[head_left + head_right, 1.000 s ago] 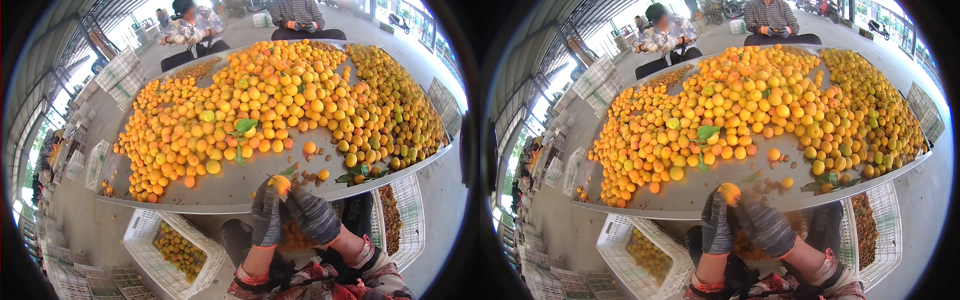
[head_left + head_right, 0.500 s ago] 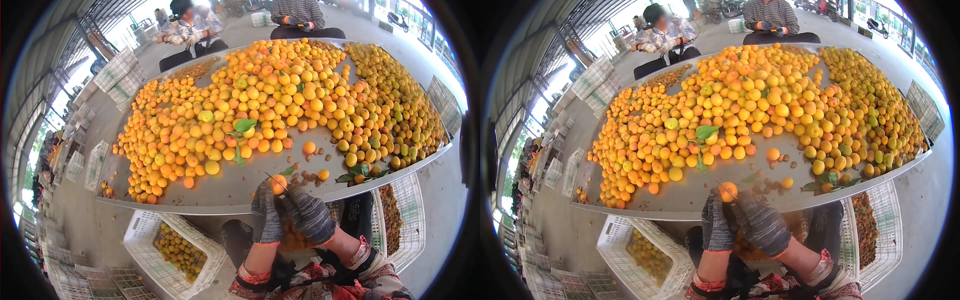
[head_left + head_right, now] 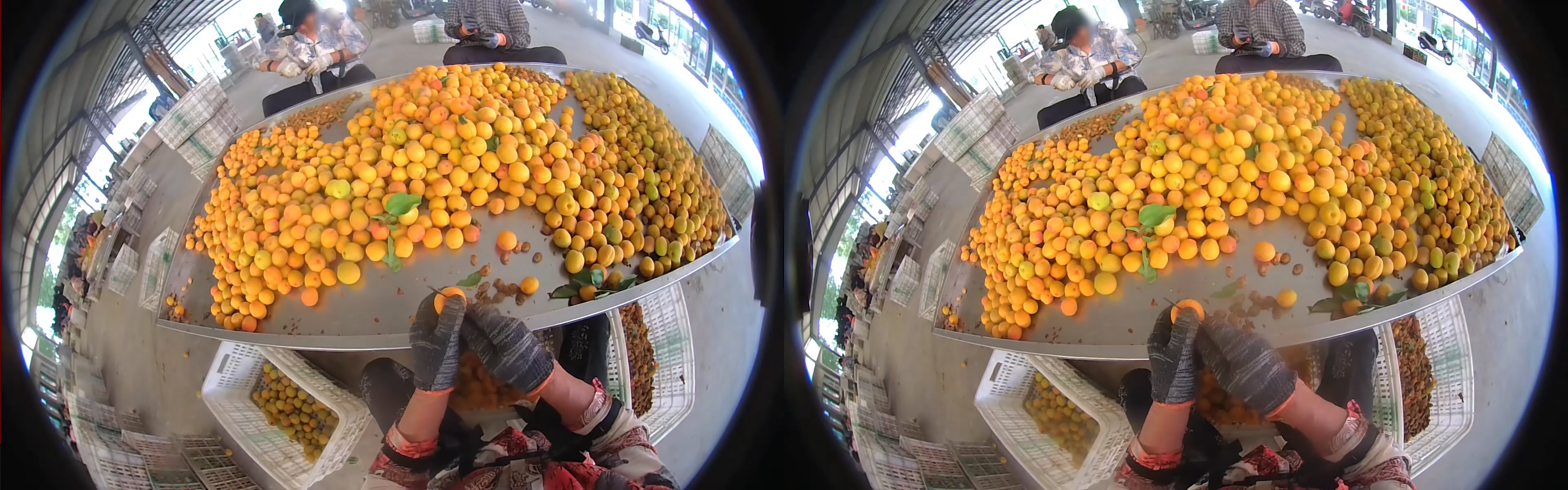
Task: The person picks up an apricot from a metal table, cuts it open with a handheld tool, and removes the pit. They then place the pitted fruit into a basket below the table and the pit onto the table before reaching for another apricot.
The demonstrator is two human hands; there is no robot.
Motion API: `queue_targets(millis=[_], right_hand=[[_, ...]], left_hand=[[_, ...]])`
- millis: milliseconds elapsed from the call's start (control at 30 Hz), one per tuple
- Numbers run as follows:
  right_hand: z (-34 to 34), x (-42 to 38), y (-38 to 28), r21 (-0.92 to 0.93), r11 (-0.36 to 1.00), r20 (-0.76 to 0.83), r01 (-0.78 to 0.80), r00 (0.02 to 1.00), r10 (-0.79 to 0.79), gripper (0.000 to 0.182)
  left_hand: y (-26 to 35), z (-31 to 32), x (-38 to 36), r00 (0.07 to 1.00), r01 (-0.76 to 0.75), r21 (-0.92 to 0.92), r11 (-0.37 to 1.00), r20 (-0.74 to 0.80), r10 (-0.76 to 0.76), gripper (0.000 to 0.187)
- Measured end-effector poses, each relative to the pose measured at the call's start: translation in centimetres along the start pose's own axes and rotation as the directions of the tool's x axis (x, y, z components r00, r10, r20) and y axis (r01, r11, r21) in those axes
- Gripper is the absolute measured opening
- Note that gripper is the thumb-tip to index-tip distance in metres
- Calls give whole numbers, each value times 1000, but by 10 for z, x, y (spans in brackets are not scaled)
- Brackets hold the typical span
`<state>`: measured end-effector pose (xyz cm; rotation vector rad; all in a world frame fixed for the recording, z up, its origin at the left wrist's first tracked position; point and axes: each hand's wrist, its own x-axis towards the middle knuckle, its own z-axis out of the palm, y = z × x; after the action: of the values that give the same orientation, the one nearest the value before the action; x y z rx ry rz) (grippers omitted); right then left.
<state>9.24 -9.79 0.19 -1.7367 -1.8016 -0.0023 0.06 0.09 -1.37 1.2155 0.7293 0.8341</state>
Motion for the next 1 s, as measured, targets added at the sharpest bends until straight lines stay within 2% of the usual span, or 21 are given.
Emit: queue_targets(millis=[33, 100, 200, 233, 300, 333, 367, 400, 433, 500, 533, 600, 633, 700, 733, 767, 800, 867, 933, 967, 1000], right_hand=[[2, 0, -1, -2, 1000, 0, 0, 1000, 0, 31], [12, 0, -1, 582, 749, 90, -315, 941, 326, 32], [14, 0, 3, 620, 653, 206, -435, 893, 399, 31], [15, -1, 2, 621, 654, 206, -431, 895, 395, 31], [15, -8, -3, 874, 304, 154, -380, 809, 568, 33], [6, -10, -2, 873, 305, 154, -380, 809, 567, 33], [-9, -10, 1, 785, 431, 152, -445, 813, 562, 35], [-19, -9, 4, 676, 541, 155, -500, 815, 559, 38], [-22, -4, 7, 675, 539, 157, -504, 812, 563, 38], [-29, 8, 11, 541, 797, 4, -269, 948, 318, 46], [-30, 10, 12, 540, 797, 1, -272, 947, 323, 46], [-27, 17, 15, 518, 837, 17, -176, 980, 196, 50], [-24, 18, 16, 509, 852, 29, -126, 991, 129, 52], [-13, 15, 18, 468, 868, 21, -169, 983, 180, 51], [-7, 12, 18, 426, 879, 8, -214, 973, 233, 51], [-1, 10, 17, 426, 879, 7, -214, 972, 233, 51], [5, 8, 16, 429, 871, -38, -238, 959, 281, 49], [12, 3, 10, 430, 862, -79, -268, 940, 332, 47], [19, -2, 4, 834, 501, -59, -232, 864, 499, 45], [23, -5, 2, 834, 500, -59, -234, 864, 501, 45], [27, -9, 0, 936, 295, -14, -191, 818, 575, 46]], left_hand=[[-8, -3, 0, 1000, -13, 24, 1000, -21, 13, 26], [-19, -5, 3, 999, -23, 48, 999, -46, 25, 26], [-31, -7, 10, 1000, 1, 28, 1000, -25, 0, 30], [-39, -8, 13, 994, -86, 71, 994, -65, 90, 32], [-37, -13, 13, 979, -165, 117, 979, -101, 177, 33], [-23, -18, 14, 997, 23, -69, 997, -71, -28, 35], [-9, -23, 14, 975, 216, -246, 945, -5, -224, 36], [3, -27, 13, 949, 317, -192, 929, 67, -310, 38], [6, -30, 10, 947, 322, -192, 927, 69, -314, 38], [10, -31, 8, 909, 311, 5, 950, 288, -300, 39], [3, -33, 7, 907, 313, 8, 950, 293, -301, 39], [-22, -39, 6, 943, 11, 200, 980, 324, -76, 31], [-29, -35, 4, 943, 11, 199, 980, 323, -76, 31], [-41, -23, -2, 913, -383, 204, 901, 232, 335, 39], [-47, -22, -4, 914, -382, 204, 901, 232, 334, 39], [-52, -20, -5, 989, -39, -3, 999, 145, 39, 32], [-53, -16, -5, 953, 298, -228, 927, 131, -274, 30], [-51, -6, -13, 954, 297, -318, 900, 124, -271, 28], [-41, 0, -22, 956, 294, -403, 867, 114, -272, 27], [-36, 2, -24, 948, 315, -535, 784, 140, -286, 28], [-33, 4, -25, 940, 331, -652, 682, 169, -295, 29]])
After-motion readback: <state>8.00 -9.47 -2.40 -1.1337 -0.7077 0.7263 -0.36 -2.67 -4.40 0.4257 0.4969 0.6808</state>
